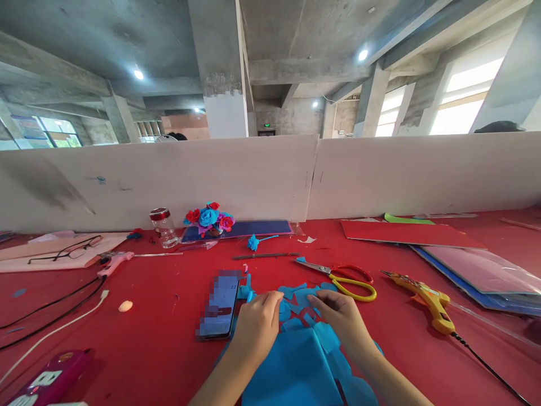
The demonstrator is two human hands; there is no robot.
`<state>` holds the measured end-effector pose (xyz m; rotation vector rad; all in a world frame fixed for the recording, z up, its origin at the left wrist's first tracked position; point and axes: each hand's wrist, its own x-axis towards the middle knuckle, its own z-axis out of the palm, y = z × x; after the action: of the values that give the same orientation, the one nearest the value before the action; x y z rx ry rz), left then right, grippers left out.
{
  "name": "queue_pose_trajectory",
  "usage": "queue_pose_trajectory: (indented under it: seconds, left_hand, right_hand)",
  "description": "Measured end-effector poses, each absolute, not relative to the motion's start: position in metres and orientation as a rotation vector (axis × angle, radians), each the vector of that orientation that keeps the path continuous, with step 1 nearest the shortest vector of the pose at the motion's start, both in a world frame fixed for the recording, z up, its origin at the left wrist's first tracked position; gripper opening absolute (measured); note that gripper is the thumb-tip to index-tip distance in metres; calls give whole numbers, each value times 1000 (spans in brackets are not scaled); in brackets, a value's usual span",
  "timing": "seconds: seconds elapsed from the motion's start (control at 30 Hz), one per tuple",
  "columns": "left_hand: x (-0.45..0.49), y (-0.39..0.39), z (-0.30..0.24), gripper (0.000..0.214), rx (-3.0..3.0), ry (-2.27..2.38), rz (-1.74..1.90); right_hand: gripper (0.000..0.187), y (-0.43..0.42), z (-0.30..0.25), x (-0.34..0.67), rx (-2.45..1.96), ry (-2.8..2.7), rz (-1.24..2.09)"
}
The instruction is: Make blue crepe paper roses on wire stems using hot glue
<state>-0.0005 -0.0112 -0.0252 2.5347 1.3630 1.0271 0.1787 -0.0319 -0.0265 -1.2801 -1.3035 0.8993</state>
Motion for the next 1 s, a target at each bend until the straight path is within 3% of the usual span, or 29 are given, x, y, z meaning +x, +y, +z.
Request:
queue_pose_trajectory:
  seconds: [0.23, 0.63, 1.0]
  left_hand:
    - [1, -13, -28, 26, 2597, 1330, 1006]
    - [0, -17, -6, 15, 1584, 968, 1500]
    - [3, -25, -5, 11, 1613, 800, 1460]
  right_hand:
    - [35, -34, -26, 178, -1298, -1297, 842]
    - [27, -54, -16, 172, -1104, -1725, 660]
    - [22, -54, -13, 173, -1099, -1709, 695]
